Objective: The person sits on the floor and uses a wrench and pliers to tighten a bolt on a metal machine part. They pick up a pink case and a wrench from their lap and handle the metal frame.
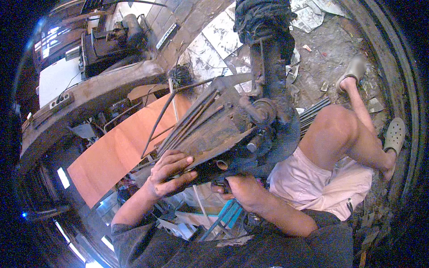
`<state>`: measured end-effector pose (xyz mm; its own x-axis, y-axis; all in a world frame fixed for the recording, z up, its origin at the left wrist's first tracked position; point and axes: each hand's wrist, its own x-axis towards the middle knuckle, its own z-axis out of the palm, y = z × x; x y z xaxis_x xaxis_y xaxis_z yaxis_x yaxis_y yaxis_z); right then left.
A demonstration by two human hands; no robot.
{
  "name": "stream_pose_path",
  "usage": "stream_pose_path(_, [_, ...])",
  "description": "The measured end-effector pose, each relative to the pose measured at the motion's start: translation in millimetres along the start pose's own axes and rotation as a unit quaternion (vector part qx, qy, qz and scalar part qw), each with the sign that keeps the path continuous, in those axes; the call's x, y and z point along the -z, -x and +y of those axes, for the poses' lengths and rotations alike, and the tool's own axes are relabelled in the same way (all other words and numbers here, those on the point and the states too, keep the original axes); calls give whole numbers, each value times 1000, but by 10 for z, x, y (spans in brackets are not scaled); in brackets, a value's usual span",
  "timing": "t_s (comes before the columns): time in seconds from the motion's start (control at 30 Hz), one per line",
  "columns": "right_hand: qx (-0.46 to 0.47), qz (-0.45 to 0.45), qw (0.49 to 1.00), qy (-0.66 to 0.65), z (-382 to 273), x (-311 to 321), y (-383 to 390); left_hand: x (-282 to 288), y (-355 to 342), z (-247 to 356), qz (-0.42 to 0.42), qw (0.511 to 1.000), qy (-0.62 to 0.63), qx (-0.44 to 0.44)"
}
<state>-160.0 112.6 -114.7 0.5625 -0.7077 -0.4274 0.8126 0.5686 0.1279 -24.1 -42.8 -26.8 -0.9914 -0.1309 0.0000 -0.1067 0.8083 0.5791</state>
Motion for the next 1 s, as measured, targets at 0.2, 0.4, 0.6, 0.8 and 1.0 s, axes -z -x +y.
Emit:
stream_pose_path(0.2, [-37, -50, 996, -66, -116, 59, -12, -2, -12, 0, 3, 1000, -2, -6])
stream_pose_path(0.4, [-31, -87, 992, -90, -134, 111, -89, -6, 12, 7, 0, 1000, 2, -5])
stream_pose_path(0.6, [-26, -66, 993, -94, -141, 97, -34, -6, 12, 2, 0, 1000, -2, -2])
stream_pose_path(0.8, [-53, -23, 998, 19, -380, 18, 169, -12, 12, 1, 5, 1000, 3, 1])
stream_pose_path(1.0, [-54, -52, 996, 39, -273, 212, 126, -11, -2, 17, 6, 1000, 0, 2])
